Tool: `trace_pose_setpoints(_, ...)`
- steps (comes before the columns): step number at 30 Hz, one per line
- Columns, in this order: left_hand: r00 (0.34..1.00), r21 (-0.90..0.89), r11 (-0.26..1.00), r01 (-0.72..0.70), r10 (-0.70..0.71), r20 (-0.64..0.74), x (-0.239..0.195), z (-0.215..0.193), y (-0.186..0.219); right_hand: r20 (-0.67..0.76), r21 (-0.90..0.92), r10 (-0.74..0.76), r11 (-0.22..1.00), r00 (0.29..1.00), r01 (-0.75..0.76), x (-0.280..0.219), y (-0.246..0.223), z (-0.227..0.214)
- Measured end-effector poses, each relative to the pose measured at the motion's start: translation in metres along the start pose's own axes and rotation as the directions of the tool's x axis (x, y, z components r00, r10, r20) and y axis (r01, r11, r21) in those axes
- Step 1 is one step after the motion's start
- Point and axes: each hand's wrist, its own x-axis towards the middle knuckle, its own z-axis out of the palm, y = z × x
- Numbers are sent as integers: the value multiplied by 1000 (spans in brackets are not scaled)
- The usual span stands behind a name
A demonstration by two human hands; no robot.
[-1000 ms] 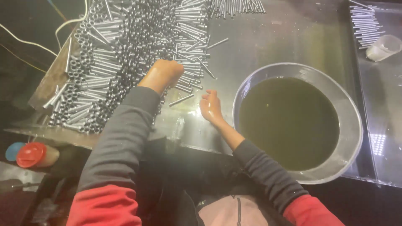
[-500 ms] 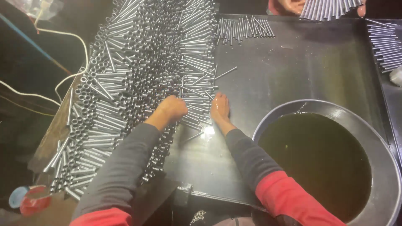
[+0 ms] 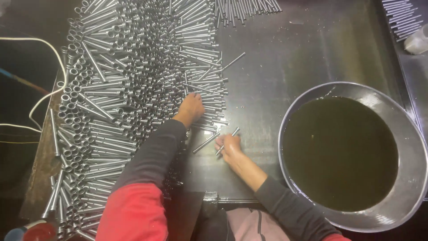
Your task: Washing bundles of small metal tubes in a cleaning solution and arranging them into a metal rack.
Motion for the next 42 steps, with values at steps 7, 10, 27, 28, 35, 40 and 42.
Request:
trace_pose_setpoints(7,998,137,990,-33,41,-56,-9,20,5,-5,-186,-67,980,998,65,-122,-37,18)
trace_pose_setpoints(10,994,202,977,-72,87,-68,-9,23,-1,1,-167,-61,984,998,60,-154,-58,23)
trace_pose_setpoints(27,956,-617,786,43,-212,-203,49,28,-53,-133,267,147,958,980,-108,-147,-68,115)
trace_pose_setpoints(28,956,-614,789,30,-201,-213,58,36,-55,-142,276,143,956,979,-100,-138,-71,119)
trace_pose_setpoints(35,920,-583,806,107,-303,-250,90,50,-47,-144,379,293,899,945,-221,-107,-71,135)
trace_pose_setpoints(40,912,-615,778,123,-333,-239,72,33,-56,-112,309,286,920,952,-240,-99,-64,139)
trace_pose_setpoints(42,886,-668,736,111,-378,-269,68,32,-58,-108,321,296,914,949,-249,-93,-62,141)
